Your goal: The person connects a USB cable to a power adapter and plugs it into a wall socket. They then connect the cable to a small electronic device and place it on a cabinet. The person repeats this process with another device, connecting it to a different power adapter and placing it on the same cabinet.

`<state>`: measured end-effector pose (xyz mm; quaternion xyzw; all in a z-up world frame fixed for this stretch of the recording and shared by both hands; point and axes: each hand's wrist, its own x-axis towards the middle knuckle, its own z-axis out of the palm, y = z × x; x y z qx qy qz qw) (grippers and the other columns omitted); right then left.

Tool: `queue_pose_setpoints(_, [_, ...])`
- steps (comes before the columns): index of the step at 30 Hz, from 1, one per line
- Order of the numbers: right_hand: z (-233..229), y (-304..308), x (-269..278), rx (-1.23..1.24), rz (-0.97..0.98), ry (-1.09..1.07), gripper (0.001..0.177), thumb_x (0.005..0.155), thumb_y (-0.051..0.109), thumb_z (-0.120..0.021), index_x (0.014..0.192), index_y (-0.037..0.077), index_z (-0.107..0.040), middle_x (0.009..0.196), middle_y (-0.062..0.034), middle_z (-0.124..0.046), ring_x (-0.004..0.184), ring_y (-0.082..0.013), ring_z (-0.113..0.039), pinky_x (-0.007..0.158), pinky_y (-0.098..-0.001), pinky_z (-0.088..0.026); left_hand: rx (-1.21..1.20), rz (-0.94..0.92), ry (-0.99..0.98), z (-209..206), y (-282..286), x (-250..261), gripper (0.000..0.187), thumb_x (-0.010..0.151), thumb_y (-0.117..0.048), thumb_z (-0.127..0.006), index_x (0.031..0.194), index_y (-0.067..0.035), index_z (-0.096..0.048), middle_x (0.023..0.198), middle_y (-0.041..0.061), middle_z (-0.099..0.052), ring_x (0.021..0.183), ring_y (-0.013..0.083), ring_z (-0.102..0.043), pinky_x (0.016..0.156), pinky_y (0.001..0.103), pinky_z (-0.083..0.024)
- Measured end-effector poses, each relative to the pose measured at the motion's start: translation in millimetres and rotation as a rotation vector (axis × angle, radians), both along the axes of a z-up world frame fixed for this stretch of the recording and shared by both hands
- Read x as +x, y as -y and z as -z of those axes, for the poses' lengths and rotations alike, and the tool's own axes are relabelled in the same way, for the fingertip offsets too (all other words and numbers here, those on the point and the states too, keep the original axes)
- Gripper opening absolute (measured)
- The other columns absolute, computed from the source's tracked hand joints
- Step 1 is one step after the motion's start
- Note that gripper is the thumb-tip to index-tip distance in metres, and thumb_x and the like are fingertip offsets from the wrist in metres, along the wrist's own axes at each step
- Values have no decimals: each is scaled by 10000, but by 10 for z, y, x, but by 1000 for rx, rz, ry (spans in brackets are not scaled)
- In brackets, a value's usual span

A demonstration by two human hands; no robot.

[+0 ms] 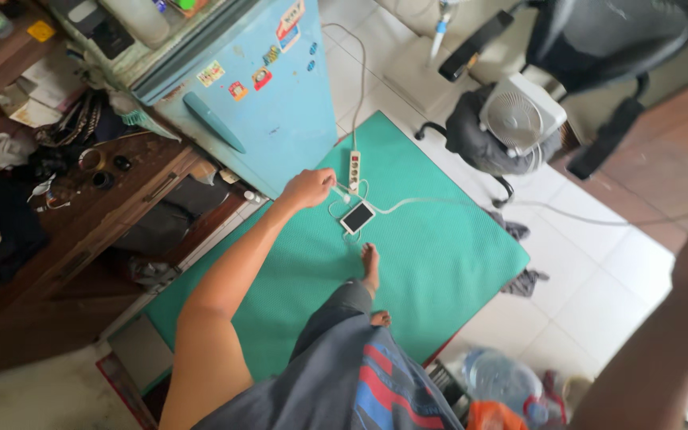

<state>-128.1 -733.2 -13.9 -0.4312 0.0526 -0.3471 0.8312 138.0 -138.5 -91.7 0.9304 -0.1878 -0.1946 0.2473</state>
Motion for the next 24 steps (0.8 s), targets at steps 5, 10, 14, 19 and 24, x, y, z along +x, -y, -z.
queue_pose_setpoints(5, [-20, 165, 680, -40, -77, -49, 196, 1208, 270, -618, 1314, 123, -542, 1239, -55, -612, 1069, -180, -599, 937, -347, -480, -412, -119, 6, 223, 284, 489, 307, 985, -313, -564, 994, -95, -779, 990, 81, -798, 906, 228, -769, 807, 369, -572])
queue_pose_setpoints(10, [-140, 397, 1485, -72, -154, -101, 195, 1214, 271, -605, 1285, 100, -546, 1215, -59, -610, 1053, -179, -598, 932, -347, -482, -721, -395, -155, -20, 808, 903, 301, 1026, -234, -601, 1276, -77, -660, 1069, 100, -790, 971, 173, -779, 842, 323, -604])
queue_pose_setpoints(14, [-312, 584, 2327, -108, -221, -65, 201, 1218, 272, -595, 1262, 82, -549, 1195, -63, -608, 1040, -179, -597, 927, -346, -484, -962, -428, -348, -455, 1095, 1242, 709, 919, -15, -603, 1551, -134, -305, 1278, 127, -668, 954, 261, -764, 859, 384, -615])
queue_pose_setpoints(19, [-254, 596, 3159, -141, -334, -91, 205, 1229, 265, -588, 1240, 62, -556, 1163, -71, -612, 1010, -183, -600, 902, -351, -490, -1280, -464, -699, -681, 1332, 1795, 636, 923, 57, -625, 1473, -109, -351, 1407, 123, -629, 1221, 273, -677, 1001, 427, -588])
queue_pose_setpoints(24, [-200, 628, 4295, -165, -500, -97, 163, 1247, 211, -602, 1229, 54, -564, 1135, -76, -631, 973, -191, -609, 858, -366, -504, -1335, -397, -744, -729, 1493, 2223, 523, 907, -66, -666, 1395, -165, -507, 1357, 46, -625, 1263, 254, -625, 1018, 425, -559])
